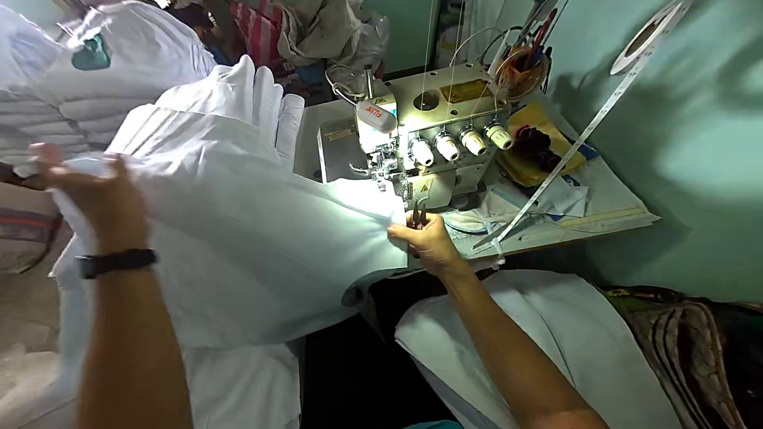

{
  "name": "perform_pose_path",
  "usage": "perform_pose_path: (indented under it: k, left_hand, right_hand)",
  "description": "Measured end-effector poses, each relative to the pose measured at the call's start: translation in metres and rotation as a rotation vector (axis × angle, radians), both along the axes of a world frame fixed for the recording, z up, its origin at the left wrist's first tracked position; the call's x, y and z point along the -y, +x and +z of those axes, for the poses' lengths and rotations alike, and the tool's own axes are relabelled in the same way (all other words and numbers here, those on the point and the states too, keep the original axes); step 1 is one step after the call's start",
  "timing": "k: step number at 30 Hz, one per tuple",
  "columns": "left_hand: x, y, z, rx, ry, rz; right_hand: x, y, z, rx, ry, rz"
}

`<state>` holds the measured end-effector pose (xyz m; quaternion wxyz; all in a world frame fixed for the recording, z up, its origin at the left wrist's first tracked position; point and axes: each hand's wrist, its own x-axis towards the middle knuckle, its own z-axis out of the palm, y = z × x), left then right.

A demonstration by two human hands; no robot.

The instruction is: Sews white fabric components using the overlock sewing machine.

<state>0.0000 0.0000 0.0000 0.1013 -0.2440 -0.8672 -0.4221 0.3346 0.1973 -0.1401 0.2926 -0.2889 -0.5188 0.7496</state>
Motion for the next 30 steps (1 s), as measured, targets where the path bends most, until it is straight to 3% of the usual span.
perform_pose_path:
  k: [5, 7, 9, 12, 18, 21, 24, 27, 30]
  left_hand:
    - [-0.06, 0.101, -0.054, -0.14, -0.19, -0.754]
    - [-0.081, 0.115, -0.074, -0.225, -0.204, -1.021]
    - [-0.102, 0.117, -0.09, -0.28, -0.223, -1.165]
    - [-0.118, 0.116, -0.098, -0.303, -0.258, -1.196]
    - [-0.102, 0.144, -0.068, -0.366, -0.255, -1.108]
    - [-0.092, 0.157, -0.061, -0.418, -0.275, -1.193]
    - [-0.102, 0.144, -0.089, -0.429, -0.398, -1.166]
    - [-0.11, 0.133, -0.117, -0.36, -0.234, -1.091]
    - [-0.103, 0.147, -0.097, -0.394, -0.113, -1.102]
  right_hand:
    - [0.01, 0.012, -0.023, 0.15, -0.06, 0.095]
    - [0.018, 0.018, -0.026, 0.192, -0.053, 0.144]
    - [0.027, 0.021, -0.032, 0.198, -0.075, 0.128]
    - [0.035, 0.021, -0.034, 0.217, -0.04, 0.022]
    - [0.028, 0.02, -0.049, 0.257, 0.378, -0.198]
    - [0.029, 0.023, -0.051, 0.265, 0.367, -0.196]
    - [0.034, 0.024, -0.053, 0.316, 0.332, -0.15]
    - [0.039, 0.023, -0.049, 0.328, 0.242, -0.123]
    - [0.042, 0.025, -0.05, 0.296, 0.207, -0.154]
